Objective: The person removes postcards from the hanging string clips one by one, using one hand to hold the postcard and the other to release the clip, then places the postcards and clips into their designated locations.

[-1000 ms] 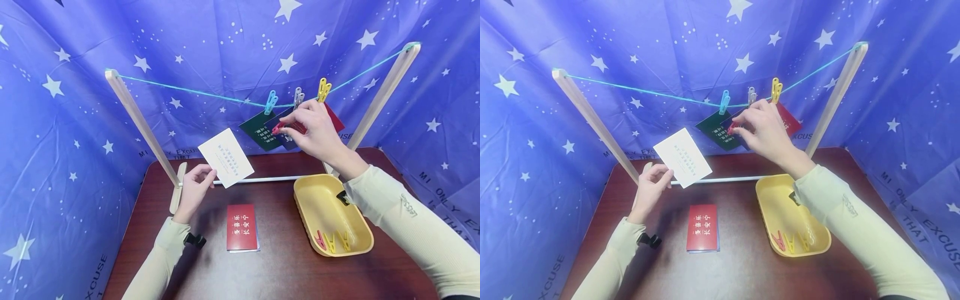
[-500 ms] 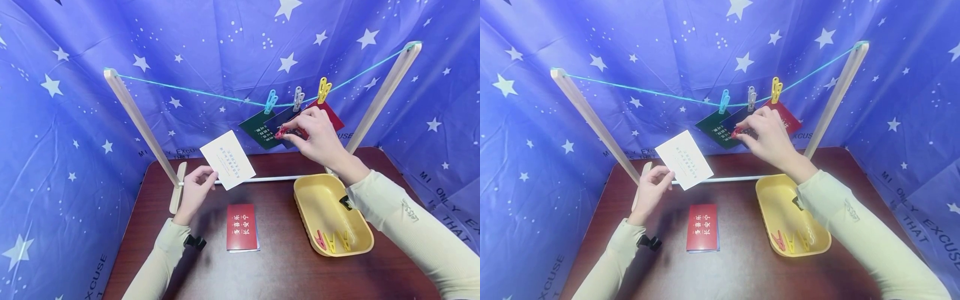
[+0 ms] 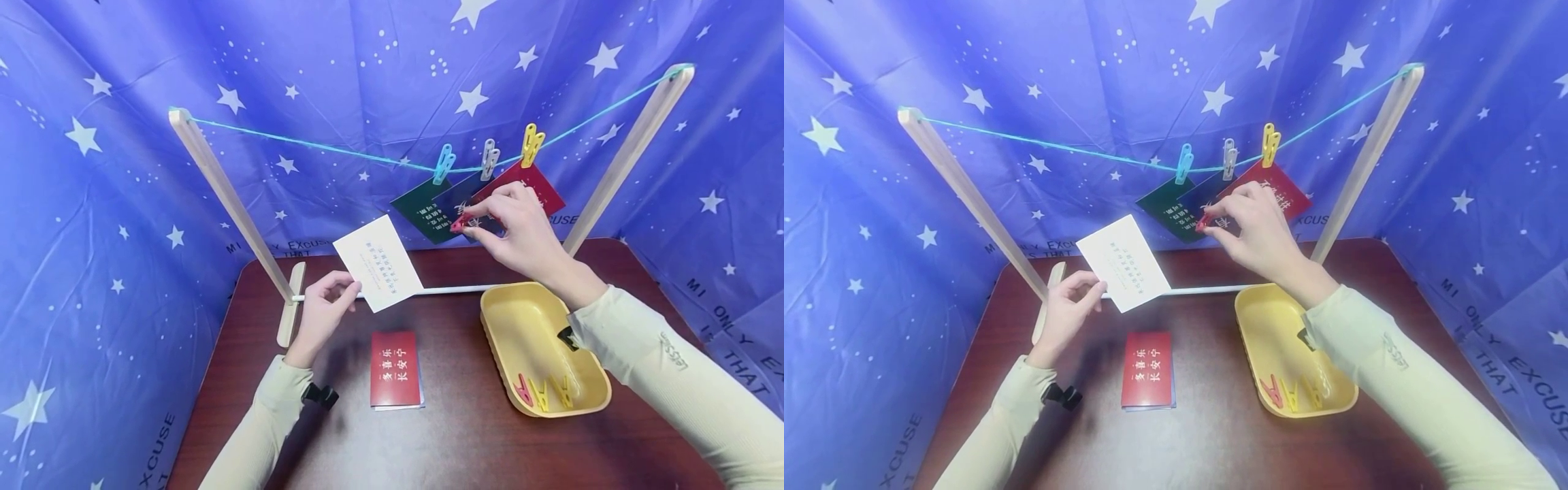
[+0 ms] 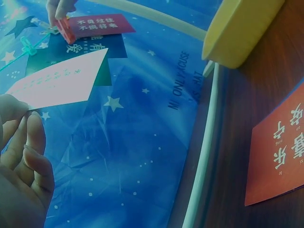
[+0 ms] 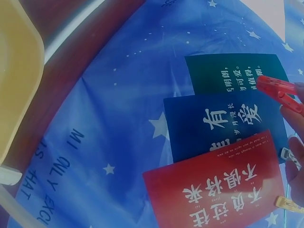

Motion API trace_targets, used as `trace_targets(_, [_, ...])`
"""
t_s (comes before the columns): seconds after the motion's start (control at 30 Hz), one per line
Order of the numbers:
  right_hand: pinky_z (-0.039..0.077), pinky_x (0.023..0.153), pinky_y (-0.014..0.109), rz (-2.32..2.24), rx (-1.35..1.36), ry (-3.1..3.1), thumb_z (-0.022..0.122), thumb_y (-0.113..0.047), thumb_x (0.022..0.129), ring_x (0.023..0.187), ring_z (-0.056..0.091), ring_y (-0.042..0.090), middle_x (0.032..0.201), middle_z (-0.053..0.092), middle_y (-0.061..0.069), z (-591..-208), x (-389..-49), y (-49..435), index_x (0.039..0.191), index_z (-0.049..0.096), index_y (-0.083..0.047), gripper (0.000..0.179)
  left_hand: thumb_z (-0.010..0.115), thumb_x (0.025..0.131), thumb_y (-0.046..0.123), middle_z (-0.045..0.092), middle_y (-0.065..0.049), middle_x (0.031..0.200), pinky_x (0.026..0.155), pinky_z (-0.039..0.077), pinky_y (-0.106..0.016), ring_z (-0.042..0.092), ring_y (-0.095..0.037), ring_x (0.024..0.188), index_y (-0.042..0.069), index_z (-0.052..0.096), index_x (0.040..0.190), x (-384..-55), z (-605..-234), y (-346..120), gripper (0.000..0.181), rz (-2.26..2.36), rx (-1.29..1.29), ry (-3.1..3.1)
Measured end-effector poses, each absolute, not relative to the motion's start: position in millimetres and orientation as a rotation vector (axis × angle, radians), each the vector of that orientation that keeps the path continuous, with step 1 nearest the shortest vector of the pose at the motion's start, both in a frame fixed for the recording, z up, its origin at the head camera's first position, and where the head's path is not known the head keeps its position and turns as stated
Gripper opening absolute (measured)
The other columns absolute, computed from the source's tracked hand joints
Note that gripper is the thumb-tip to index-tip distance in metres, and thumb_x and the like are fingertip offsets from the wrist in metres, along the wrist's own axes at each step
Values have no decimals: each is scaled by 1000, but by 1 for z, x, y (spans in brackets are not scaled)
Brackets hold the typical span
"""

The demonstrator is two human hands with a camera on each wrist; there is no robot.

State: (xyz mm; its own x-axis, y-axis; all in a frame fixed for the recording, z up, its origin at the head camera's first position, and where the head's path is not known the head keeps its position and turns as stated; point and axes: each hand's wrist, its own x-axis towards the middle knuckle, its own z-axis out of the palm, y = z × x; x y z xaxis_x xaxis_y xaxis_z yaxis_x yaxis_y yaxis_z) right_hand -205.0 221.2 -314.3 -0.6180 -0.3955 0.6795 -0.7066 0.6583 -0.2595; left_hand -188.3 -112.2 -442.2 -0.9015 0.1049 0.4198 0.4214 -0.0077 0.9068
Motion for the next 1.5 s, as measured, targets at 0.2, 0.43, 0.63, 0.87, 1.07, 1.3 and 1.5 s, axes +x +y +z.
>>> trace_targets(0.2, [36,86,48,694,873,-2260,88,-5,79,98,52,36,93,73,15,-319,-203,223,107,77,1,31,70,95,-3,69,1,76,53,45,-20,59,-10,56,-9,70,98,-187,-443,-114,7,-2013,-548,-2058])
trace_targets(0.43, [36,85,48,704,849,-2273,89,-7,77,97,52,35,91,73,14,-328,-200,224,105,77,2,31,71,95,-1,68,2,76,53,44,-22,59,-25,55,-8,71,98,-183,-443,-116,7,-2000,-548,-2095])
trace_targets(0.63, [36,84,46,712,829,-2304,90,-8,77,96,51,33,92,74,13,-338,-198,227,103,77,1,31,72,95,1,66,-11,76,53,46,-26,59,-18,55,-7,71,98,-182,-446,-117,8,-1993,-541,-2117])
trace_targets(0.87, [35,84,46,702,816,-2332,90,-7,77,95,51,32,90,75,11,-349,-194,234,102,78,0,28,72,95,1,66,5,72,52,44,-22,58,-11,54,-7,72,99,-180,-450,-119,9,-2003,-528,-2137])
trace_targets(1.07, [35,83,46,692,813,-2351,89,-6,77,93,51,29,90,77,9,-357,-191,241,104,78,-3,30,72,95,0,67,-1,78,53,50,-27,58,-10,56,-8,71,98,-181,-455,-120,8,-2015,-534,-2151])
trace_targets(1.3, [35,82,44,690,791,-2372,89,-7,77,94,50,28,89,77,7,-364,-189,247,104,78,-4,29,71,95,-1,67,2,81,53,52,-30,58,-10,56,-8,70,98,-179,-456,-119,8,-2028,-549,-2170])
trace_targets(1.5, [35,83,45,690,791,-2369,89,-7,77,94,51,27,89,78,6,-366,-188,250,103,78,-4,28,71,94,-2,69,-6,82,53,52,-30,59,-15,56,-8,71,99,-179,-460,-119,8,-2021,-542,-2182])
